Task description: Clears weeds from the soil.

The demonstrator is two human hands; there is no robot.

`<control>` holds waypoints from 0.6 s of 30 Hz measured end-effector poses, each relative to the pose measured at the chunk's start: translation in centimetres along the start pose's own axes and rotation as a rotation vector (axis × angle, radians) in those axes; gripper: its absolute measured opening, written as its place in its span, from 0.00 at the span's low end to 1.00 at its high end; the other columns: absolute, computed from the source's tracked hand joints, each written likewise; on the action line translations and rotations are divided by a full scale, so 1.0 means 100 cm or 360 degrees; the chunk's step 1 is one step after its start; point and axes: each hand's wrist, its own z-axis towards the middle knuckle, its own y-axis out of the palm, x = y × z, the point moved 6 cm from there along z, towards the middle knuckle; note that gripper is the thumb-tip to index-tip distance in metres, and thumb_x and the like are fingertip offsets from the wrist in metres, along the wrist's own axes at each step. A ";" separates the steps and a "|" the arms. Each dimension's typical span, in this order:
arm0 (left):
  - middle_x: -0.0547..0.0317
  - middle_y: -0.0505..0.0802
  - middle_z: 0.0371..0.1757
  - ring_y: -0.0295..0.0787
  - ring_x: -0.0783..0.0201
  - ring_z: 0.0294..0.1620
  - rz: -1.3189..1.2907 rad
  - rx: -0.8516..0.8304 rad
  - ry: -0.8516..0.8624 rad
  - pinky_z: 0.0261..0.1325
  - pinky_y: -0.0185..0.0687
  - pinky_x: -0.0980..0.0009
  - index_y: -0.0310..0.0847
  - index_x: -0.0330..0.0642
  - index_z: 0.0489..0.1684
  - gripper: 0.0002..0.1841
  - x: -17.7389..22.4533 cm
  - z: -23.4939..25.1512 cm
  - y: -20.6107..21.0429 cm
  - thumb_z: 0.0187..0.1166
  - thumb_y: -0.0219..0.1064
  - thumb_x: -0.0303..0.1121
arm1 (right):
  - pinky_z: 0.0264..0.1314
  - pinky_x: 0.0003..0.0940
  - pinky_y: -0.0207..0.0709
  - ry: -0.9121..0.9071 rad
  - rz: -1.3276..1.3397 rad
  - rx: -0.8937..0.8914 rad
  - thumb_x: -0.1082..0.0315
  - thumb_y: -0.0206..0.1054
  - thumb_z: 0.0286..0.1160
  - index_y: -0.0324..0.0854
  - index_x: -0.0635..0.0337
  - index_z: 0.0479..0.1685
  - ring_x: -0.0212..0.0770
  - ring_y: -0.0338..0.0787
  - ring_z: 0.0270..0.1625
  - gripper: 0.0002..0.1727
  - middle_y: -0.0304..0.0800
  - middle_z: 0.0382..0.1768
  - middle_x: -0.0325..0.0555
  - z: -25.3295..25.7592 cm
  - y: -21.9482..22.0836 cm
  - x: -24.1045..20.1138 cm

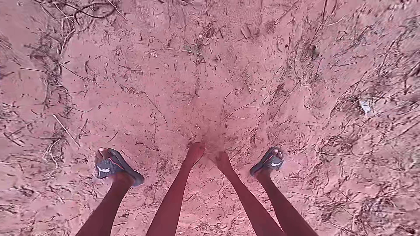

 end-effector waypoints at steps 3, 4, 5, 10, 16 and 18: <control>0.27 0.88 0.60 0.85 0.38 0.66 0.0222 0.0005 -0.0181 0.73 0.73 0.44 0.80 0.22 0.63 0.19 -0.038 -0.044 0.019 0.91 0.54 0.33 | 0.62 0.48 0.80 0.0105 0.0326 -0.0104 0.73 0.66 0.80 0.85 0.79 0.51 0.53 0.91 0.49 0.13 0.91 0.45 0.66 -0.065 0.055 0.057; 0.28 0.88 0.60 0.85 0.37 0.68 0.0413 -0.0112 -0.0196 0.73 0.73 0.43 0.80 0.23 0.62 0.20 -0.048 -0.053 0.031 0.92 0.53 0.34 | 0.58 0.47 0.81 0.0148 0.0291 -0.0221 0.72 0.64 0.82 0.86 0.77 0.48 0.51 0.91 0.45 0.12 0.91 0.41 0.63 -0.082 0.077 0.075; 0.28 0.88 0.62 0.84 0.36 0.70 0.0595 -0.0295 -0.0190 0.74 0.73 0.41 0.81 0.24 0.61 0.20 -0.060 -0.060 0.048 0.92 0.53 0.36 | 0.59 0.51 0.80 0.0171 0.0133 -0.0383 0.70 0.64 0.83 0.86 0.76 0.47 0.54 0.91 0.47 0.13 0.91 0.42 0.64 -0.096 0.095 0.090; 0.33 0.90 0.57 0.86 0.37 0.65 0.0793 -0.0468 -0.0156 0.68 0.76 0.39 0.83 0.31 0.59 0.29 -0.103 -0.084 0.063 0.83 0.65 0.55 | 0.49 0.62 0.81 0.0285 -0.0430 0.0132 0.60 0.62 0.82 0.87 0.64 0.47 0.63 0.94 0.47 0.15 0.93 0.38 0.61 -0.112 0.064 0.094; 0.29 0.78 0.73 0.87 0.30 0.58 0.0804 0.0552 0.0195 0.53 0.85 0.35 0.58 0.61 0.93 0.51 -0.097 -0.021 -0.033 0.63 0.85 0.38 | 0.65 0.69 0.74 -0.0624 -0.0774 0.0696 0.61 0.78 0.67 0.79 0.63 0.74 0.76 0.80 0.71 0.33 0.81 0.67 0.75 0.016 -0.043 0.038; 0.30 0.63 0.88 0.75 0.27 0.76 0.0918 0.0594 0.0312 0.64 0.80 0.34 0.52 0.62 0.95 0.59 -0.079 0.011 -0.034 0.56 0.89 0.41 | 0.80 0.77 0.58 -0.0517 -0.0939 0.0434 0.57 0.84 0.61 0.62 0.48 0.92 0.79 0.57 0.88 0.52 0.59 0.87 0.73 0.062 -0.044 0.040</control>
